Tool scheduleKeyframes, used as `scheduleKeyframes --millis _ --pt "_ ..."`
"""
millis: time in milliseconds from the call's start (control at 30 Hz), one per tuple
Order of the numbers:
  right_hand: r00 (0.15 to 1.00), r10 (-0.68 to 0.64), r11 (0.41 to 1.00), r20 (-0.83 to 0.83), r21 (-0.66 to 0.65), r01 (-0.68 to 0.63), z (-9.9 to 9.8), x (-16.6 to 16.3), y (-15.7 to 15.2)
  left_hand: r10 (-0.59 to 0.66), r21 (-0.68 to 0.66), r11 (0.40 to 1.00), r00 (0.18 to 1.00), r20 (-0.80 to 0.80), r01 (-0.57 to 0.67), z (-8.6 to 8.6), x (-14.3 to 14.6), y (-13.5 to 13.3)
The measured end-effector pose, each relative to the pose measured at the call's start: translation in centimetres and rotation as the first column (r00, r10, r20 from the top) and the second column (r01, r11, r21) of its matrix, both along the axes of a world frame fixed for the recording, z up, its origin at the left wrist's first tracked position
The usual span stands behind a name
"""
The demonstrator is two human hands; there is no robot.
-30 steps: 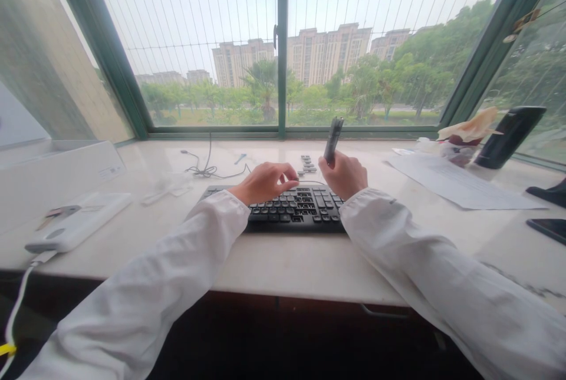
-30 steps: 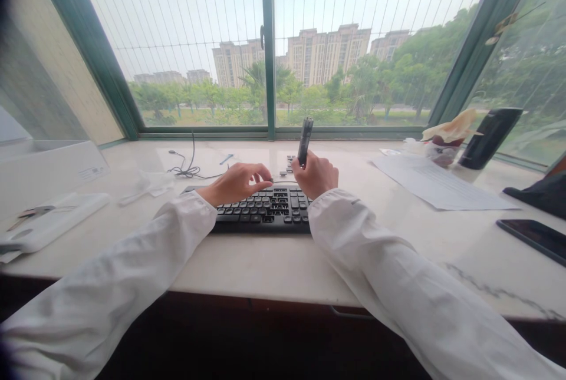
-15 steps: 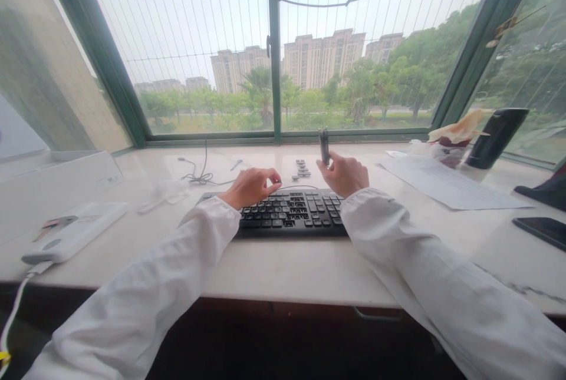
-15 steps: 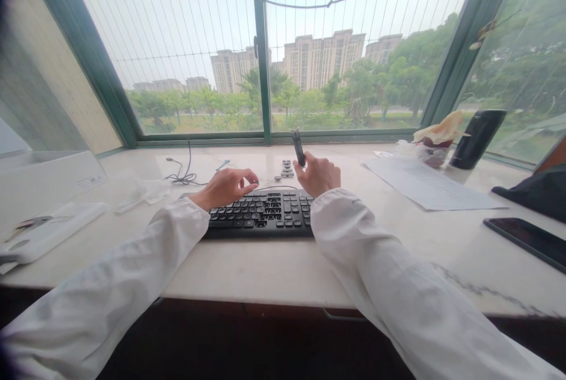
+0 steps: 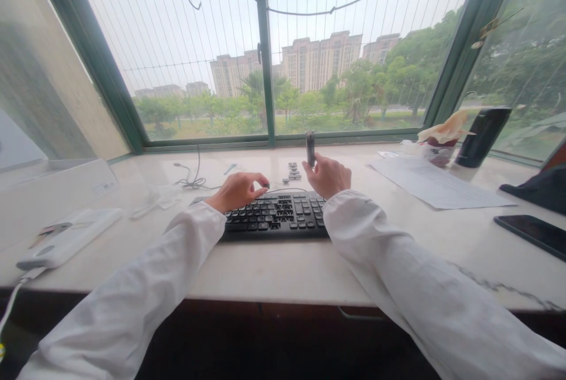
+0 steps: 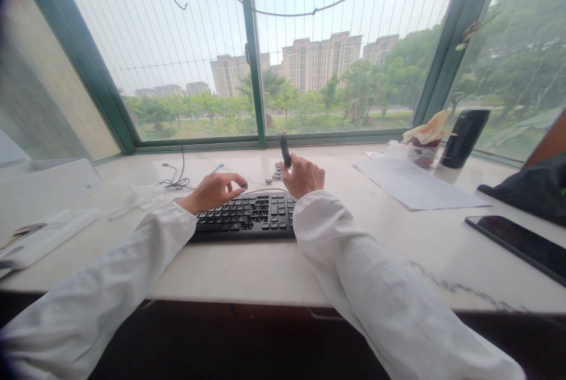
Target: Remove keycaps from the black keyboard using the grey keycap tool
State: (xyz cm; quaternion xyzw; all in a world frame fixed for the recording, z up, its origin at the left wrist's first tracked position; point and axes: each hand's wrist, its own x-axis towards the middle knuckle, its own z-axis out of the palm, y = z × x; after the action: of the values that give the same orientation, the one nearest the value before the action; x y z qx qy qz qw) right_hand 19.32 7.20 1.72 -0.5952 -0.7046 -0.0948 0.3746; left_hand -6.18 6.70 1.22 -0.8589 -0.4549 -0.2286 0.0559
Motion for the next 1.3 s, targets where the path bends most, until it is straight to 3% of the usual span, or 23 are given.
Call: scheduleKeyframes --millis 367,500,700,967,1300 --pt "0.992 -0.126 0.990 0.026 -0.051 0.128 1.3 1.3 0.0 0.048 0.045 0.998 0.997 0.059 -0.051 0.2 0.4 0.7" --pt "0.991 -0.126 0.987 0.051 -0.096 0.130 1.6 1.3 -0.2 0.091 0.016 0.996 0.996 -0.012 -0.090 1.1 0.9 3.3" --pt "0.976 -0.187 0.975 0.113 -0.101 0.199 1.2 2.1 0.8 0.119 -0.080 0.988 0.987 -0.109 -0.128 1.9 2.8 9.4" --pt "0.969 -0.192 0.970 0.155 -0.119 0.212 0.6 2.2 1.3 0.187 -0.199 0.955 0.967 -0.173 -0.221 -0.5 6.0 16.0" --pt "0.977 -0.126 0.979 0.174 -0.136 0.150 0.3 1.4 1.6 0.191 -0.228 0.945 0.963 -0.192 -0.233 -2.1 6.4 17.8"
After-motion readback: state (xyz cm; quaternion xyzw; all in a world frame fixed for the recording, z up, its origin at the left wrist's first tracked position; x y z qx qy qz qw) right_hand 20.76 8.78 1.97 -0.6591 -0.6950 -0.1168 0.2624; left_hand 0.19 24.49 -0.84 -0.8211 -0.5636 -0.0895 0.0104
